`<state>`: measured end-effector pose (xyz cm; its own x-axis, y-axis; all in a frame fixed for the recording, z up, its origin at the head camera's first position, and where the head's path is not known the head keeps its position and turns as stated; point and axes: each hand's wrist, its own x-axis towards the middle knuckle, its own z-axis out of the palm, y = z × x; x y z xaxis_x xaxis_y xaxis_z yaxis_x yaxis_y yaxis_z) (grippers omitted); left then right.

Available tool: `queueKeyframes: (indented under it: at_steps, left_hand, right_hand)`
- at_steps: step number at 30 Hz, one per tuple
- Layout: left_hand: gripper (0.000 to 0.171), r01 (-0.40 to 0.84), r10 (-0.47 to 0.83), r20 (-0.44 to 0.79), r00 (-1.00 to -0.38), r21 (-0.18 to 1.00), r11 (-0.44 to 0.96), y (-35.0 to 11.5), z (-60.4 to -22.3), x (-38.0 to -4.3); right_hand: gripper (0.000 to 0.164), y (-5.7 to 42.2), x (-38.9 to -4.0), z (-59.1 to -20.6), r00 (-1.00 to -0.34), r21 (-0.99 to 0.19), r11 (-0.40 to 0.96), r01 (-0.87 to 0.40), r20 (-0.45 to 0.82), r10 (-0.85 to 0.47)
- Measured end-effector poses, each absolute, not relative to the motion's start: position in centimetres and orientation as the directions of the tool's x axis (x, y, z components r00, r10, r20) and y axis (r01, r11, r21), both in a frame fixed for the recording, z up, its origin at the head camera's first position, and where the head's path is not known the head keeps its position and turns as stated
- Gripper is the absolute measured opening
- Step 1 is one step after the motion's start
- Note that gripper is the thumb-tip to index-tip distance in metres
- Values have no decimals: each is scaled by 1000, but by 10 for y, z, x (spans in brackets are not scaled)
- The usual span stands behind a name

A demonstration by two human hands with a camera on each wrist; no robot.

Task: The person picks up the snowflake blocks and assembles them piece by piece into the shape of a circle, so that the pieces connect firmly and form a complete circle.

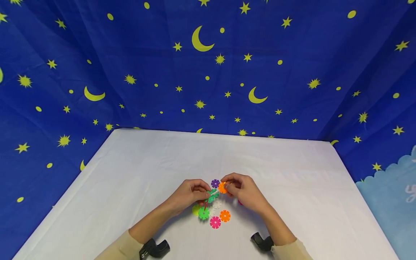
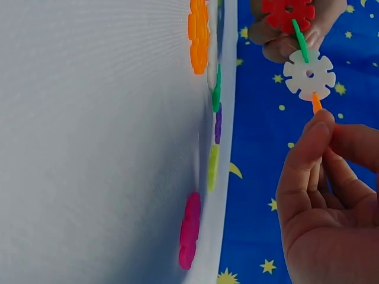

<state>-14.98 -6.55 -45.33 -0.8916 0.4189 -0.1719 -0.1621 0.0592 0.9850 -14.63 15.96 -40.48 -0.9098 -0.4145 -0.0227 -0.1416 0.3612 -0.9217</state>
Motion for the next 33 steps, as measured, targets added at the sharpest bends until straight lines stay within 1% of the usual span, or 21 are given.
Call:
queueKeyframes:
  at_steps: [5,9,13,16,21,25,31,33]
  left_hand:
    - [10,-163,413,-171,-895,985,55,-65,-454,-149]
    - [8,-137,399,-159,-903,987,85,-65,-455,-149]
    - [6,-97,399,-141,-906,987,129,-65,-457,-149]
    - [7,-95,401,-130,-907,990,105,-65,-457,-148]
    - [13,-131,415,-121,-902,991,3,-63,-455,-149]
    - [17,-174,425,-155,-892,985,-6,-60,-456,-149]
    - [22,-211,411,-181,-893,977,-27,-59,-459,-149]
    - [23,-218,419,-184,-889,975,-33,-60,-460,-149]
  right_hand:
    - [19,164,-154,-425,-911,-920,364,-146,-18,-413]
    - [16,167,-159,-440,-916,-904,390,-175,5,-401]
    - [13,166,-160,-443,-904,-903,370,-217,42,-426]
    - [13,165,-159,-443,-900,-905,360,-228,56,-432]
    - [19,164,-159,-443,-902,-912,352,-210,41,-431]
    - [26,162,-159,-444,-898,-927,322,-193,35,-439]
    - [21,157,-157,-443,-910,-963,248,-105,-7,-414]
    - [21,156,-156,-444,-904,-966,240,-99,-13,-426]
